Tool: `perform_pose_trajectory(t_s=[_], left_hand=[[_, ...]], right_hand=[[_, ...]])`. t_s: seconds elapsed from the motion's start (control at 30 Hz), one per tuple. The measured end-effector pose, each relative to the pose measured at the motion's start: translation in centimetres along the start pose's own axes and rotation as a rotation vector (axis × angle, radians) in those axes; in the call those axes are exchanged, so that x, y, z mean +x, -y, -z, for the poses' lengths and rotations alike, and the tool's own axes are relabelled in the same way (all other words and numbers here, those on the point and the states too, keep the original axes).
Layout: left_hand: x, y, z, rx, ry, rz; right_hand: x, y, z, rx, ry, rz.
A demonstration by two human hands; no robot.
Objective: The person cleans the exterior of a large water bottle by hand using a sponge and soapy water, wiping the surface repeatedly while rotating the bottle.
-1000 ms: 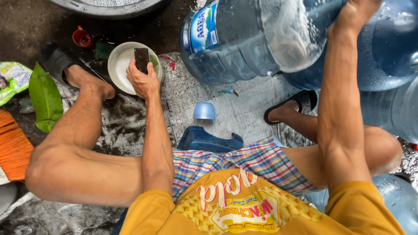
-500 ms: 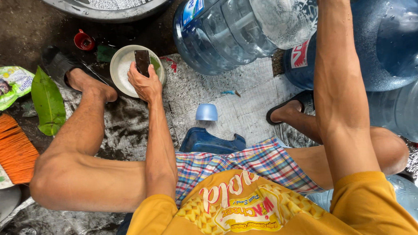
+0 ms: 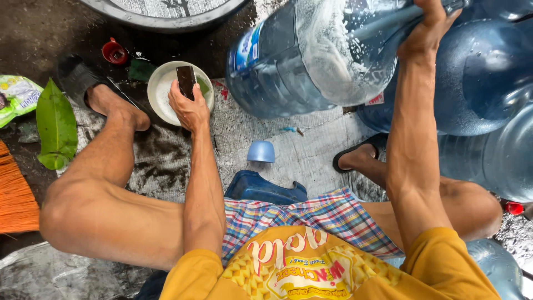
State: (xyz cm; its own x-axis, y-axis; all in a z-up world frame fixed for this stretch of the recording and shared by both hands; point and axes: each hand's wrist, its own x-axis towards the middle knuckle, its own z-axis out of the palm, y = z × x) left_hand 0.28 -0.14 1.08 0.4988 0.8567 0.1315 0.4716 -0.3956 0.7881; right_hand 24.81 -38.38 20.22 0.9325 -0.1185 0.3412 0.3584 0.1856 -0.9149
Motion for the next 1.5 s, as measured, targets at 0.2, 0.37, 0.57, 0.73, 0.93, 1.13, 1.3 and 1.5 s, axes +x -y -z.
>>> perform_pose_trajectory(t_s=[0.2, 0.37, 0.57, 0.73, 0.93, 1.13, 1.3, 1.5], left_hand=[[0.6, 0.1, 0.4, -0.283, -0.061, 0.301], [0.1, 0.0, 0.8, -0.190, -0.031, 0.204], [-1.0, 0.3, 0.6, 0.019, 0.031, 0.030], [-1.3, -1.3, 1.5, -0.196, 0.037, 0.118], [-1.7, -7.6, 3.0, -0.733, 0.275, 0.351], [-4.7, -11.4, 2.1, -0.606, 0.821, 0.343], [-3.0, -15.4, 2.0, -0.279, 0.892, 0.155], [-2.7, -13.5, -3.1, -0.226, 0.806, -0.178]], right_hand=[[-1.9, 6.9, -4.8, -0.153, -0.401, -0.455], [-1.6, 4.5, -2.6, -0.015, -0.384, -0.396], [-0.7, 0.5, 3.6, -0.179, -0.383, -0.402], [-0.4, -0.4, 4.3, -0.040, -0.502, -0.340], [-2.1, -0.2, 6.6, -0.131, -0.329, -0.213], [-2.4, -0.6, 7.9, -0.123, -0.358, -0.213], [-1.4, -3.3, 10.6, -0.179, -0.329, -0.155], [-1.4, -1.7, 8.7, -0.173, -0.415, -0.165]])
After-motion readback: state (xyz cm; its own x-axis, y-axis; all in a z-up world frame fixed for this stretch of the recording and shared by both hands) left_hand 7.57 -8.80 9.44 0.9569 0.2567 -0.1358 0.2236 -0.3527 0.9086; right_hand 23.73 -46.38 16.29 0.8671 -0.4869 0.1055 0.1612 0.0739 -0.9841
